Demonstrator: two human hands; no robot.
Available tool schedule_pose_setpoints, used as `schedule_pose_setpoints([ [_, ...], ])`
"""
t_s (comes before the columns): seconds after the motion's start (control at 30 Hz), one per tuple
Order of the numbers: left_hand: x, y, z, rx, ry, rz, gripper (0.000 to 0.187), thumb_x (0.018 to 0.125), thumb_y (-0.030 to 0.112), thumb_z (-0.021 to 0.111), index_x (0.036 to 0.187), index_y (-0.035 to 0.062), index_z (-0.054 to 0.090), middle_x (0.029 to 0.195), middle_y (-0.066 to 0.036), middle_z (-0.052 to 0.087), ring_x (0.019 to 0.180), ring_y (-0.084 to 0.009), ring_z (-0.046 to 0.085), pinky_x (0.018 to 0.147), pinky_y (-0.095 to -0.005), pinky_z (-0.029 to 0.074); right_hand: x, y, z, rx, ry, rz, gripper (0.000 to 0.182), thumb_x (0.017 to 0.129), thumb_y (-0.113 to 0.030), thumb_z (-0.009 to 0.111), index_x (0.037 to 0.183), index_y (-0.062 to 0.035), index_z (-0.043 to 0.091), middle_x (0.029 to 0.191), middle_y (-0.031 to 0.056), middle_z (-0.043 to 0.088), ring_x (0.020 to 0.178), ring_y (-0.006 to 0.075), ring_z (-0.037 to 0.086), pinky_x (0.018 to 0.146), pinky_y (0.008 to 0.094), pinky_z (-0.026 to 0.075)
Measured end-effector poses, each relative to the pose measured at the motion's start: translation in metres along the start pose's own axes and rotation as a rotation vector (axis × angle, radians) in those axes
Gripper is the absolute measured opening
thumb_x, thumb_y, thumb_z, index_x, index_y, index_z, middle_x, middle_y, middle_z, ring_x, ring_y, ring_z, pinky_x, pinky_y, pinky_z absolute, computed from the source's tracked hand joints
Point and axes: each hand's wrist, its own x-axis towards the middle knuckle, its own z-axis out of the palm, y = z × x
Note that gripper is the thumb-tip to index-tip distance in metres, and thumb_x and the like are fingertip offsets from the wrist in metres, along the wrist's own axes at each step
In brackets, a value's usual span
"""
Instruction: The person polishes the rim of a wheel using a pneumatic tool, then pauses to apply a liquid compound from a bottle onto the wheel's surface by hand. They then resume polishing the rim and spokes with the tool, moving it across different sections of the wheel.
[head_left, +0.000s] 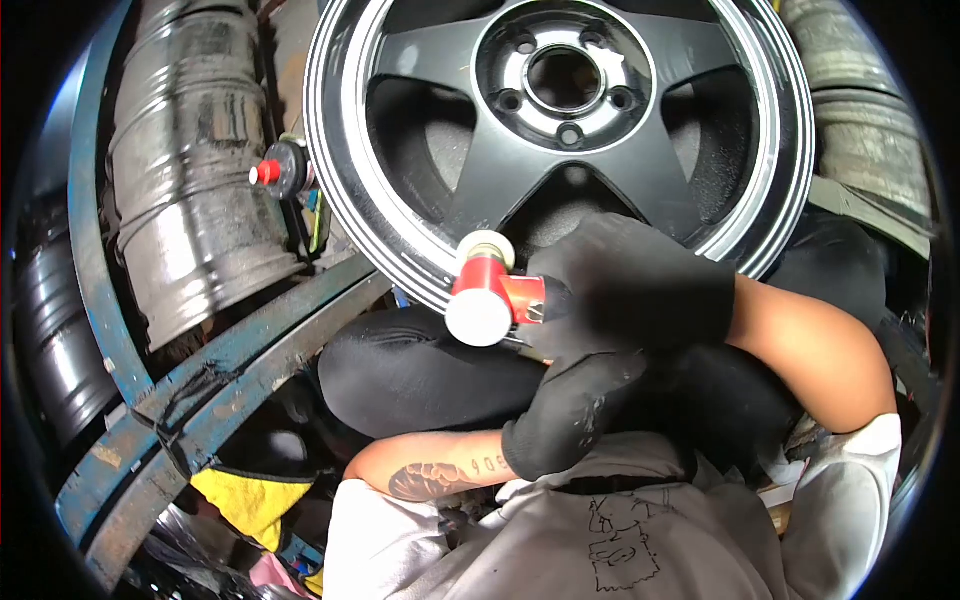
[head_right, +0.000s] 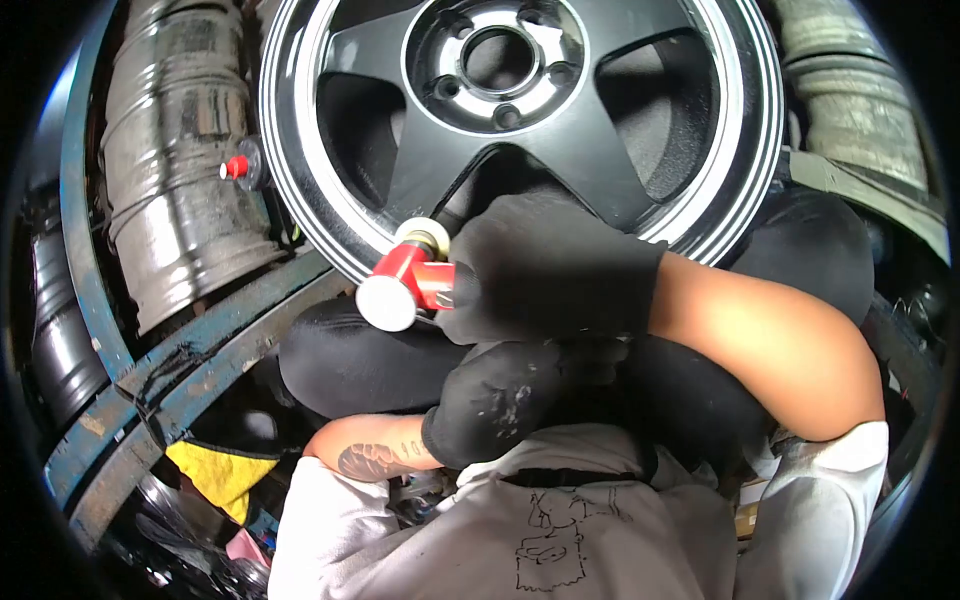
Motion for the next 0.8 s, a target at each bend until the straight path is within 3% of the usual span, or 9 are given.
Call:
schedule_pose_setpoints([
  [0.07, 0.003, 0.002, -0.006, 0.189, -0.019, -0.001, 0.043, 0.108, 0.007, 0.046, 0.149, -0.0046, 0.043, 0.153, -0.018, 0.047, 0.134, -0.0256, 0.054, 0.114, -0.0387, 0.045, -0.001, 0.005, 0.002, 0.095, 0.169, 0.003, 0.028, 0.08, -0.029, 0.071, 0.071, -0.0024, 0.07, 0.062, 0.0192, 0.063, 0.061, 0.034, 0.067, 0.061, 0.0425, 0.053],
  [0.13, 0.008, 0.008, -0.004, 0.163, -0.052, -0.005, 0.049, 0.106, 0.01, 0.048, 0.153, -0.0032, 0.039, 0.156, -0.018, 0.042, 0.137, -0.025, 0.051, 0.113, -0.038, 0.044, -0.005, 0.011, -0.006, -0.104, 0.187, -0.161, 0.034, 0.083, -0.032, 0.069, 0.073, 0.0003, 0.07, 0.063, 0.018, 0.064, 0.061, 0.0315, 0.067, 0.063, 0.0418, 0.053],
  [0.2, 0.009, 0.027, 0.029, 0.067, -0.005, 0.006, 0.052, 0.105, 0.011, 0.048, 0.155, -0.0021, 0.036, 0.154, -0.017, 0.042, 0.135, -0.0236, 0.051, 0.111, -0.0364, 0.044, -0.008, -0.014, -0.037, 0.304, -0.009, 0.353, 0.036, 0.083, -0.034, 0.069, 0.076, 0.0013, 0.07, 0.064, 0.017, 0.065, 0.061, 0.031, 0.068, 0.063, 0.0416, 0.053],
  [0.33, 0.011, 0.029, 0.031, 0.109, -0.076, -0.061, 0.059, 0.105, 0.012, 0.048, 0.159, 0.0, 0.028, 0.151, -0.015, 0.044, 0.13, -0.0208, 0.052, 0.108, -0.0351, 0.043, -0.013, -0.014, -0.051, 0.38, -0.163, 0.496, 0.036, 0.084, -0.035, 0.075, 0.085, 0.0002, 0.07, 0.067, 0.0135, 0.065, 0.062, 0.0254, 0.064, 0.063, 0.0391, 0.051],
  [0.53, 0.006, 0.014, 0.025, 0.04, -0.07, -0.114, 0.059, 0.107, 0.014, 0.047, 0.16, 0.0003, 0.023, 0.145, -0.014, 0.05, 0.128, -0.0202, 0.053, 0.106, -0.0351, 0.044, -0.014, 0.001, -0.029, 0.14, -0.246, 0.222, 0.033, 0.083, -0.034, 0.076, 0.086, -0.0013, 0.071, 0.072, 0.0168, 0.069, 0.062, 0.0343, 0.063, 0.061, 0.0416, 0.052],
  [0.6, 0.006, 0.016, 0.031, 0.026, -0.038, -0.117, 0.057, 0.108, 0.015, 0.046, 0.159, 0.0001, 0.024, 0.141, -0.014, 0.054, 0.128, -0.0208, 0.054, 0.107, -0.0356, 0.045, -0.013, 0.011, -0.018, 0.03, -0.203, -0.01, 0.025, 0.085, -0.03, 0.074, 0.086, -0.0043, 0.073, 0.071, 0.0161, 0.068, 0.06, 0.033, 0.064, 0.06, 0.0412, 0.052],
  [0.67, 0.004, 0.007, 0.018, 0.074, -0.021, -0.151, 0.056, 0.109, 0.015, 0.045, 0.158, -0.0005, 0.025, 0.139, -0.014, 0.055, 0.128, -0.0214, 0.054, 0.108, -0.0363, 0.044, -0.009, 0.025, -0.002, -0.151, -0.059, -0.381, 0.017, 0.087, -0.023, 0.069, 0.086, -0.0075, 0.074, 0.067, 0.0138, 0.066, 0.056, 0.0281, 0.064, 0.059, 0.0398, 0.052],
  [0.8, -0.009, 0.006, 0.015, 0.076, 0.127, -0.214, 0.054, 0.108, 0.015, 0.045, 0.156, -0.0014, 0.028, 0.139, -0.016, 0.056, 0.128, -0.0225, 0.055, 0.111, -0.0373, 0.043, -0.002, 0.015, -0.005, 0.348, -0.099, -0.018, 0.029, 0.091, -0.031, 0.068, 0.087, -0.0028, 0.072, 0.066, 0.0105, 0.063, 0.058, 0.02, 0.063, 0.056, 0.0357, 0.049],
])
